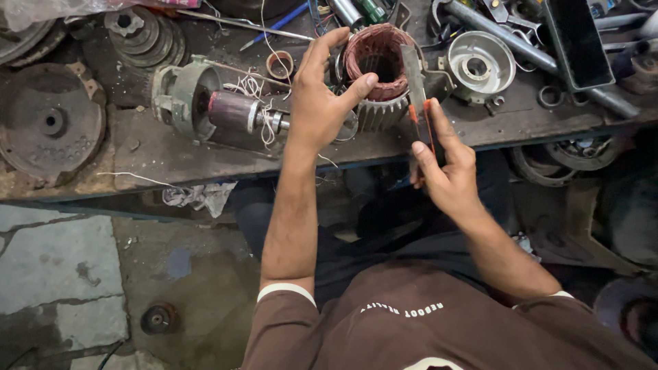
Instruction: The person uses a utility knife to scrape and clean the copper windings inside a motor stator. They hold the stator with one hand and carefully scrape the inner surface with the knife in the other hand.
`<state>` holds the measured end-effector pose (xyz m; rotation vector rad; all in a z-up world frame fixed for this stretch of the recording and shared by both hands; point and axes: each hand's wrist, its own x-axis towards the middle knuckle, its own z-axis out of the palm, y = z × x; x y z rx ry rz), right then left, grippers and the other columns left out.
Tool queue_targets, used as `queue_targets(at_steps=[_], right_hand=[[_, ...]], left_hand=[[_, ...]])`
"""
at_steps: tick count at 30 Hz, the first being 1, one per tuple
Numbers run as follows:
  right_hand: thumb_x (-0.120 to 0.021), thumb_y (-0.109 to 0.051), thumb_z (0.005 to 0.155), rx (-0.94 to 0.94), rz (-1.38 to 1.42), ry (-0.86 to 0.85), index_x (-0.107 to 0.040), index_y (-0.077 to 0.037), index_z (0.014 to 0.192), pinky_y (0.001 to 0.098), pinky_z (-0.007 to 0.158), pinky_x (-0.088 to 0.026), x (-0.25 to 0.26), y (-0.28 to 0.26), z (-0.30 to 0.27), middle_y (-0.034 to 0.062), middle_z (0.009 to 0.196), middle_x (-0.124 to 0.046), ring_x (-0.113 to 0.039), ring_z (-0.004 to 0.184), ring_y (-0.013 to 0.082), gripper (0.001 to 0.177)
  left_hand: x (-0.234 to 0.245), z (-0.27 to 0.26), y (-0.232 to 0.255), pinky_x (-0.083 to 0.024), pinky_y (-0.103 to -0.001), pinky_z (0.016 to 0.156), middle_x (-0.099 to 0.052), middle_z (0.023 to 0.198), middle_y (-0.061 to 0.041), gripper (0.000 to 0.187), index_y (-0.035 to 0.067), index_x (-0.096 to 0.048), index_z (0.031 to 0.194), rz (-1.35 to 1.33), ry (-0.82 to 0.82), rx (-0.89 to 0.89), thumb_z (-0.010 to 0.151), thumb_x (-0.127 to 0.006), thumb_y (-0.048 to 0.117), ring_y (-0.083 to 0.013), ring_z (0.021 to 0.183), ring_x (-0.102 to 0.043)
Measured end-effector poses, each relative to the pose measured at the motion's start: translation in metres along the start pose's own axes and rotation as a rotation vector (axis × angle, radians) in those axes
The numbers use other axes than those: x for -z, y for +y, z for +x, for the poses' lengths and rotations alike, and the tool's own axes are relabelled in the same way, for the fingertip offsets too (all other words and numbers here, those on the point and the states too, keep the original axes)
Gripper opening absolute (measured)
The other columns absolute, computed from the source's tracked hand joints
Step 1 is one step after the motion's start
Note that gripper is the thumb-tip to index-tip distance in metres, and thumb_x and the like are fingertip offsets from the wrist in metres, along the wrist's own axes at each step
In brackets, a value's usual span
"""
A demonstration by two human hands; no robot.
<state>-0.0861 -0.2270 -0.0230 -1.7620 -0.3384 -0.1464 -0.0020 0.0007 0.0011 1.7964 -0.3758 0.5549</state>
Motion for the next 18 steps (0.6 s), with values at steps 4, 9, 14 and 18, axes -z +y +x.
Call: queue_targets(at_steps=[4, 9, 14, 18], right_hand=[[-0.056, -0.002, 0.104, -0.119, 0.181, 0.013, -0.029, -0.009, 0.164, 0.0241, 0.050, -0.051, -0.005, -0.001, 0.002, 0.0049, 0.123, -0.068, -0.059, 0.059, 0.0078, 0.066], [-0.059, -0.001, 0.108, -0.035, 0.004, 0.009, -0.032, -0.009, 0.166, 0.0234, 0.052, -0.051, -0.013, -0.009, 0.002, 0.0096, 0.110, -0.067, -0.058, 0.059, 0.0074, 0.064], [-0.060, 0.001, 0.107, 0.048, -0.128, 0.060, -0.037, -0.008, 0.163, 0.0229, 0.055, -0.050, -0.002, -0.024, 0.001, 0.0088, 0.141, -0.069, -0.057, 0.062, 0.0056, 0.061], [-0.067, 0.000, 0.105, 0.091, -0.330, 0.072, -0.046, -0.009, 0.159, 0.0265, 0.064, -0.051, 0.001, -0.026, 0.004, 0.0118, 0.115, -0.074, -0.058, 0.068, 0.0101, 0.059]], left_hand=[[0.002, 0.000, 0.005, -0.052, -0.036, 0.108, -0.068, 0.132, -0.012, 0.060, 0.003, -0.061, 0.136, 0.040, -0.015, -0.005, 0.089, -0.086, 0.030, -0.0254, 0.126, -0.067], [0.003, 0.001, 0.009, -0.054, -0.034, 0.108, -0.069, 0.128, -0.010, 0.052, 0.003, -0.064, 0.131, 0.024, -0.017, -0.048, 0.090, -0.086, 0.026, -0.0234, 0.122, -0.069], [0.004, 0.002, 0.011, -0.054, -0.034, 0.106, -0.068, 0.126, -0.010, 0.051, 0.003, -0.064, 0.130, 0.018, -0.014, -0.041, 0.090, -0.085, 0.026, -0.0236, 0.120, -0.069], [0.003, 0.001, 0.008, -0.053, -0.035, 0.108, -0.068, 0.127, -0.010, 0.051, 0.003, -0.064, 0.131, 0.021, -0.004, -0.066, 0.090, -0.086, 0.026, -0.0244, 0.121, -0.069]])
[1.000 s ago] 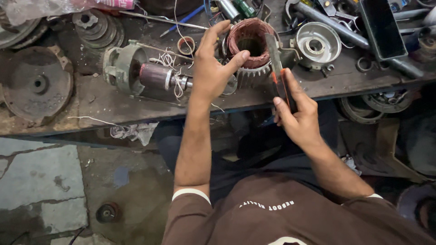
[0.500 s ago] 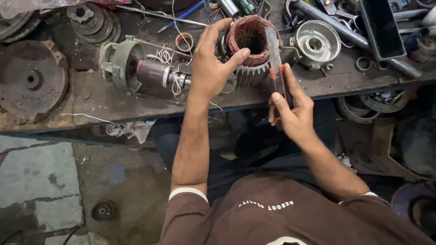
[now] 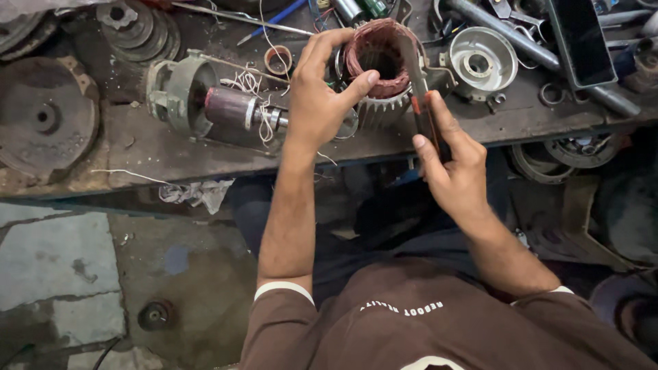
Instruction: The person uses a utility knife to scrape and clean the copper windings inside a motor stator. They hold the stator with one hand and carefully scrape the inner surface with the knife in the other hand.
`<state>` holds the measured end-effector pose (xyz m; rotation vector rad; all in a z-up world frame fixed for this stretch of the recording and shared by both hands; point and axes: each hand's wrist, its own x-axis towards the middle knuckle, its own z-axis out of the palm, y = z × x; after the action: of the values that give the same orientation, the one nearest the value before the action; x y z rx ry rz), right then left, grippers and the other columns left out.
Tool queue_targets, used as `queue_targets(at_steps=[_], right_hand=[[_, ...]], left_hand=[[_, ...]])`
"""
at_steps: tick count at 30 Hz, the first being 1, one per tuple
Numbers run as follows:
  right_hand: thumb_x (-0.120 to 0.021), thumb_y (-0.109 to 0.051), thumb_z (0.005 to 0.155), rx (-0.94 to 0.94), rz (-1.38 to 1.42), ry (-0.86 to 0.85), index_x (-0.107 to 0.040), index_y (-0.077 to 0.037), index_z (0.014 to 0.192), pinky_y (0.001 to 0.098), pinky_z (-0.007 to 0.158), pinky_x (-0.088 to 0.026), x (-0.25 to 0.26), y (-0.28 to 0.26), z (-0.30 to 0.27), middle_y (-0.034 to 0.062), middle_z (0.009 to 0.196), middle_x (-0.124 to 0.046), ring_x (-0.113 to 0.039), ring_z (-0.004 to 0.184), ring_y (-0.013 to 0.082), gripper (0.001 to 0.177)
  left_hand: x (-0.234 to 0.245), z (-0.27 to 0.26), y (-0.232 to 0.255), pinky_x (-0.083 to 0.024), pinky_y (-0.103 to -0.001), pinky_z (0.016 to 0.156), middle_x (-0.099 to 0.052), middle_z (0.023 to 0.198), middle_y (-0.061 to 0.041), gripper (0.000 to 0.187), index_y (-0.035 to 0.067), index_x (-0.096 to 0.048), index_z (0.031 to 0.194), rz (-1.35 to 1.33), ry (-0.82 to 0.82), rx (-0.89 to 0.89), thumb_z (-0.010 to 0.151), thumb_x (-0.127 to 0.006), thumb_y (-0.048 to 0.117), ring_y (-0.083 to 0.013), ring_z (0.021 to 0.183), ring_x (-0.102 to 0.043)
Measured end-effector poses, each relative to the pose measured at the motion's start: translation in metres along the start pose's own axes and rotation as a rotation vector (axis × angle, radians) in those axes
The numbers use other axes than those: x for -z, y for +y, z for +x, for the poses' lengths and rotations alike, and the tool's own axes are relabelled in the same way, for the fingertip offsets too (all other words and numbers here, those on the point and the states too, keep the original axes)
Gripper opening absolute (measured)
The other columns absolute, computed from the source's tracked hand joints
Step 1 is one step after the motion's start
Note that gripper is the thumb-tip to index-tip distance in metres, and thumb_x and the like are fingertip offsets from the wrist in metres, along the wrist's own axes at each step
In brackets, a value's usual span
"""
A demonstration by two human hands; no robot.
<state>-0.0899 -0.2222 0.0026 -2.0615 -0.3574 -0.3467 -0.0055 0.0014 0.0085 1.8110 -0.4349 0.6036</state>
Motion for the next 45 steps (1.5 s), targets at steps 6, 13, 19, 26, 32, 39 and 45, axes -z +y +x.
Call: queue_targets(at_steps=[6, 13, 19, 26, 32, 39, 45], right_hand=[[-0.064, 0.001, 0.108, 0.234, -0.147, 0.021, -0.048, -0.010, 0.156, 0.0354, 0.099, -0.057, -0.001, -0.004, 0.006, 0.0192, 0.135, -0.069, -0.074, 0.116, 0.0289, 0.051], [-0.067, -0.002, 0.105, 0.164, -0.201, -0.060, -0.050, -0.014, 0.156, 0.0361, 0.084, -0.056, 0.016, -0.012, 0.013, 0.0190, 0.124, -0.073, -0.074, 0.096, 0.0296, 0.055], [-0.070, -0.008, 0.103, 0.121, -0.339, -0.115, -0.052, -0.020, 0.155, 0.0418, 0.070, -0.052, 0.028, -0.020, 0.017, 0.0226, 0.094, -0.068, -0.066, 0.074, 0.0357, 0.056], [-0.066, -0.013, 0.104, -0.057, -0.309, -0.239, -0.052, -0.022, 0.154, 0.0351, 0.053, -0.049, 0.044, -0.033, 0.027, 0.0140, 0.063, -0.062, -0.062, 0.049, 0.0188, 0.053], [-0.058, -0.013, 0.104, -0.243, -0.103, -0.313, -0.050, -0.022, 0.155, 0.0266, 0.046, -0.048, 0.051, -0.046, 0.032, 0.0013, 0.060, -0.059, -0.055, 0.046, 0.0087, 0.052], [-0.053, -0.015, 0.107, -0.259, -0.062, -0.378, -0.045, -0.019, 0.158, 0.0274, 0.043, -0.048, 0.055, -0.061, 0.032, 0.0027, 0.060, -0.056, -0.054, 0.045, 0.0097, 0.052], [-0.051, -0.016, 0.108, -0.249, 0.032, -0.370, -0.043, -0.018, 0.159, 0.0287, 0.041, -0.049, 0.055, -0.050, 0.026, 0.0032, 0.065, -0.057, -0.056, 0.045, 0.0122, 0.052]], left_hand=[[0.002, 0.000, -0.001, -0.052, -0.036, 0.110, -0.068, 0.127, -0.010, 0.051, 0.003, -0.064, 0.130, -0.001, -0.006, -0.028, 0.091, -0.086, 0.028, -0.0254, 0.123, -0.067], [0.002, 0.000, 0.001, -0.052, -0.036, 0.110, -0.069, 0.126, -0.009, 0.052, 0.004, -0.065, 0.130, -0.011, -0.011, 0.005, 0.091, -0.086, 0.029, -0.0243, 0.122, -0.068], [0.002, 0.001, 0.002, -0.053, -0.036, 0.108, -0.069, 0.125, -0.010, 0.050, 0.003, -0.065, 0.129, -0.020, -0.022, 0.018, 0.090, -0.085, 0.028, -0.0237, 0.120, -0.069], [0.003, 0.001, 0.000, -0.052, -0.036, 0.109, -0.069, 0.125, -0.010, 0.049, 0.003, -0.065, 0.129, -0.003, -0.020, -0.016, 0.091, -0.085, 0.027, -0.0244, 0.121, -0.068], [0.001, -0.003, -0.001, -0.052, -0.036, 0.108, -0.068, 0.125, -0.010, 0.050, 0.005, -0.064, 0.130, 0.019, -0.013, -0.026, 0.092, -0.086, 0.028, -0.0258, 0.121, -0.068], [-0.005, -0.008, -0.010, -0.050, -0.041, 0.110, -0.066, 0.132, -0.015, 0.049, 0.005, -0.061, 0.135, 0.073, 0.004, -0.117, 0.096, -0.082, 0.026, -0.0336, 0.127, -0.064], [-0.031, -0.019, -0.042, -0.050, -0.047, 0.094, -0.071, 0.112, -0.019, 0.045, 0.003, -0.065, 0.114, 0.352, 0.145, -0.072, 0.092, -0.083, 0.038, -0.0404, 0.109, -0.064]])
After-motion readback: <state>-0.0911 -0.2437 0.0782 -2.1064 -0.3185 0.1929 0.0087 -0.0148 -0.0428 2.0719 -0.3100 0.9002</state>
